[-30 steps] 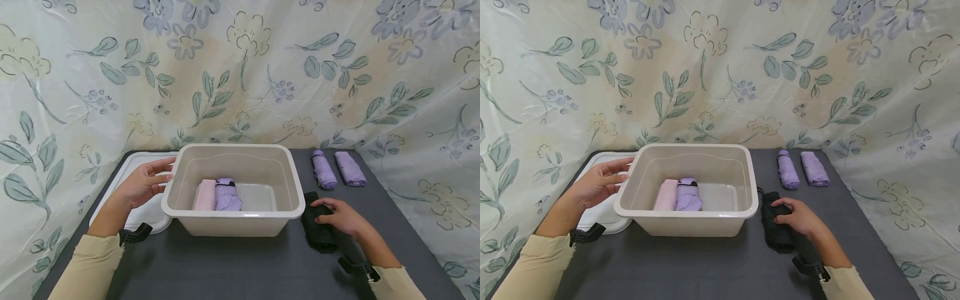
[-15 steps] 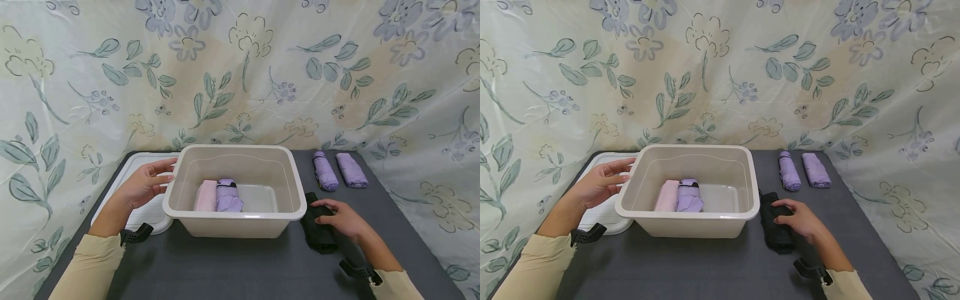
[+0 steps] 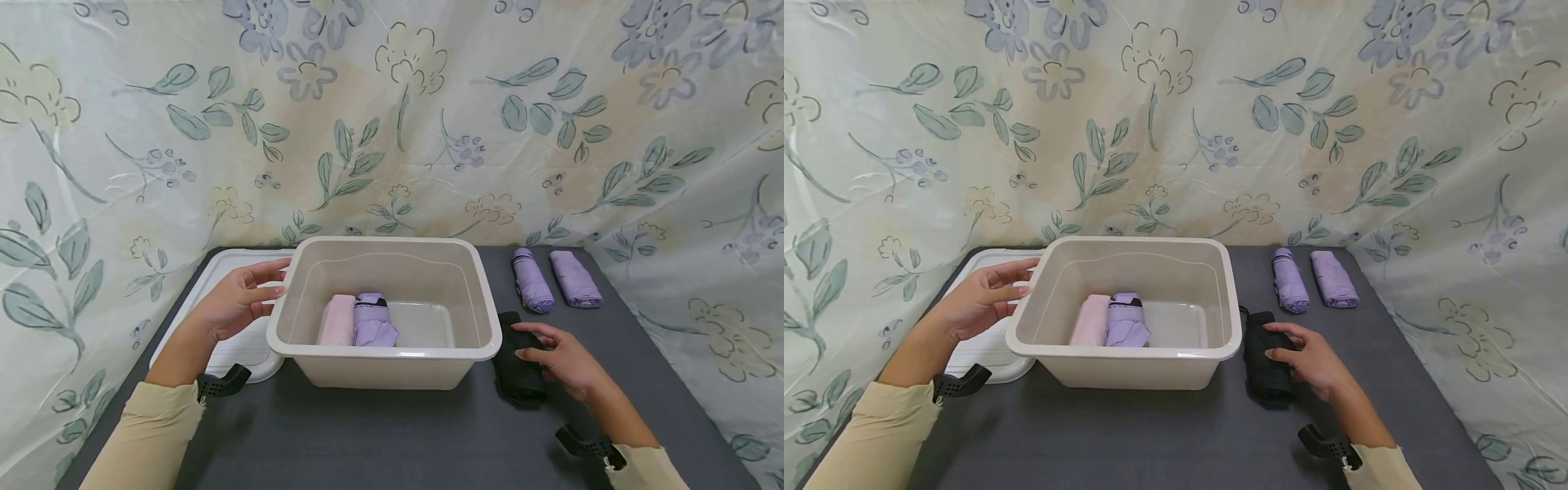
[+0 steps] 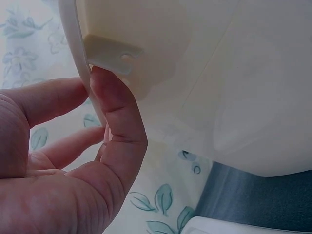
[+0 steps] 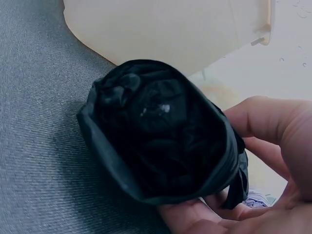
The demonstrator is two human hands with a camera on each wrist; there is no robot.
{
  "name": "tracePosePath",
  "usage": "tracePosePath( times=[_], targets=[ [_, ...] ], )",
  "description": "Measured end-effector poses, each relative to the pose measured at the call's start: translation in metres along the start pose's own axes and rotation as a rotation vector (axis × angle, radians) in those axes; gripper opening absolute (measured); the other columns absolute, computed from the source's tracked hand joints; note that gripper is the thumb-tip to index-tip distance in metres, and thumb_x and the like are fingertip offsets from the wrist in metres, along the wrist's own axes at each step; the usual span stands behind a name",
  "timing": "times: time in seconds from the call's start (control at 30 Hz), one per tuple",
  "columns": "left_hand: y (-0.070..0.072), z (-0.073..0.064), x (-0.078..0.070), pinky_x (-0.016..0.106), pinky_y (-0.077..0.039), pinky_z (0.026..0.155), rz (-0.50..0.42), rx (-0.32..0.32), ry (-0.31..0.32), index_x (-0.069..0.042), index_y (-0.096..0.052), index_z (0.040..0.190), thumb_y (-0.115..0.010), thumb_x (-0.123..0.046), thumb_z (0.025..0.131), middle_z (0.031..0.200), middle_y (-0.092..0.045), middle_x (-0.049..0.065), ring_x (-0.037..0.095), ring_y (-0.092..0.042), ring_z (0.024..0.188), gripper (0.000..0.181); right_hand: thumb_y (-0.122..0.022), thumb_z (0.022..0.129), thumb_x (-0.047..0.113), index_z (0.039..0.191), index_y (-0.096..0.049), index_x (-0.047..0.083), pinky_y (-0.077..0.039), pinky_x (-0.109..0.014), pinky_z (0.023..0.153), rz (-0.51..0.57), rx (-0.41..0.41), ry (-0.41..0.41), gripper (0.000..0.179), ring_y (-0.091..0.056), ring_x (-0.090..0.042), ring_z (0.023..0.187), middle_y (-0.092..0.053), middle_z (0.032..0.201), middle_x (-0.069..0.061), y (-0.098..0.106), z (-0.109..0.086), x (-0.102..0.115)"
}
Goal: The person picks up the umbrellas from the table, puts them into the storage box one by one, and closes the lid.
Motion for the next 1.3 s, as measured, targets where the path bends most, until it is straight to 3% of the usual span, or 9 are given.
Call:
tracePosePath(
  times=[0.2,0.33,0.53,0.7,0.9,1.1,1.2,1.3],
  targets=[
    [0.000,0.000,0.000,0.032,-0.063,0.084,0.002,-0.008,0.006,-0.001,-0.037,0.157,-0.062,-0.002,0.100,0.121,-0.062,0.004,0.012,-0.071,0.099,0.062,-0.075,0.093,0.019,0.137,-0.064,0.013,-0.056,-0.032,0.063,0.089,0.016,-0.023,0.046,-0.058,-0.013,0.076,-0.055,0.122,-0.014,0.000,0.000,-0.004],
    [0.000,-0.001,0.000,0.032,-0.063,0.083,0.007,-0.015,0.012,-0.001,-0.037,0.157,-0.063,-0.003,0.100,0.120,-0.062,0.004,0.012,-0.070,0.098,0.062,-0.072,0.096,0.015,0.132,-0.069,0.022,-0.058,-0.033,0.069,0.195,0.040,-0.022,0.037,-0.063,-0.013,0.083,-0.061,0.106,0.000,0.002,0.000,-0.006],
    [0.000,-0.001,-0.001,0.032,-0.063,0.084,0.011,-0.018,0.016,-0.001,-0.036,0.157,-0.063,-0.003,0.100,0.119,-0.062,0.004,0.012,-0.070,0.098,0.063,-0.066,0.098,0.007,0.119,-0.074,0.032,-0.045,-0.023,0.058,0.334,0.079,-0.002,0.034,-0.052,-0.007,0.068,-0.063,0.083,0.009,0.003,-0.003,0.000],
    [0.000,-0.001,-0.001,0.031,-0.063,0.083,0.012,-0.019,0.018,0.000,-0.036,0.157,-0.063,-0.002,0.100,0.119,-0.061,0.004,0.012,-0.070,0.098,0.063,-0.063,0.098,0.002,0.120,-0.073,0.030,-0.053,-0.023,0.061,0.408,0.125,0.037,0.037,-0.063,-0.007,0.071,-0.069,0.089,0.008,0.003,-0.004,0.007],
    [0.000,-0.001,-0.001,0.031,-0.063,0.083,0.015,-0.016,0.018,-0.001,-0.037,0.157,-0.063,-0.003,0.100,0.118,-0.061,0.004,0.012,-0.070,0.097,0.062,-0.068,0.096,0.002,0.117,-0.075,0.033,-0.040,-0.021,0.049,0.383,0.086,0.041,0.038,-0.044,-0.005,0.053,-0.064,0.083,0.010,0.009,-0.006,0.016],
    [-0.001,-0.002,0.000,0.032,-0.063,0.084,0.012,-0.010,0.013,-0.001,-0.037,0.157,-0.062,-0.002,0.100,0.119,-0.061,0.004,0.012,-0.070,0.098,0.062,-0.067,0.097,0.004,0.115,-0.077,0.033,-0.043,-0.024,0.052,0.349,0.065,0.069,0.036,-0.045,-0.009,0.053,-0.062,0.078,0.008,0.013,-0.011,0.031],
    [-0.001,-0.002,0.000,0.032,-0.063,0.084,0.010,-0.008,0.013,-0.001,-0.037,0.156,-0.062,-0.002,0.100,0.118,-0.061,0.004,0.012,-0.070,0.098,0.062,-0.066,0.097,0.002,0.116,-0.077,0.031,-0.046,-0.024,0.053,0.370,0.071,0.093,0.036,-0.050,-0.009,0.053,-0.062,0.076,0.008,0.015,-0.013,0.039],
    [-0.002,-0.003,0.000,0.032,-0.063,0.084,0.014,-0.011,0.013,0.000,-0.038,0.156,-0.064,-0.003,0.099,0.118,-0.061,0.004,0.012,-0.070,0.098,0.063,-0.064,0.098,0.000,0.119,-0.076,0.027,-0.053,-0.024,0.058,0.408,0.097,0.125,0.037,-0.060,-0.009,0.062,-0.066,0.085,0.007,0.016,-0.014,0.049]
  ],
)
Point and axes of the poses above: each hand's wrist, its own z-axis towards the middle knuckle, its own y-axis out of the back of the hand, x = y × z, the point moved 7 cm from there along z, towards the middle knuckle
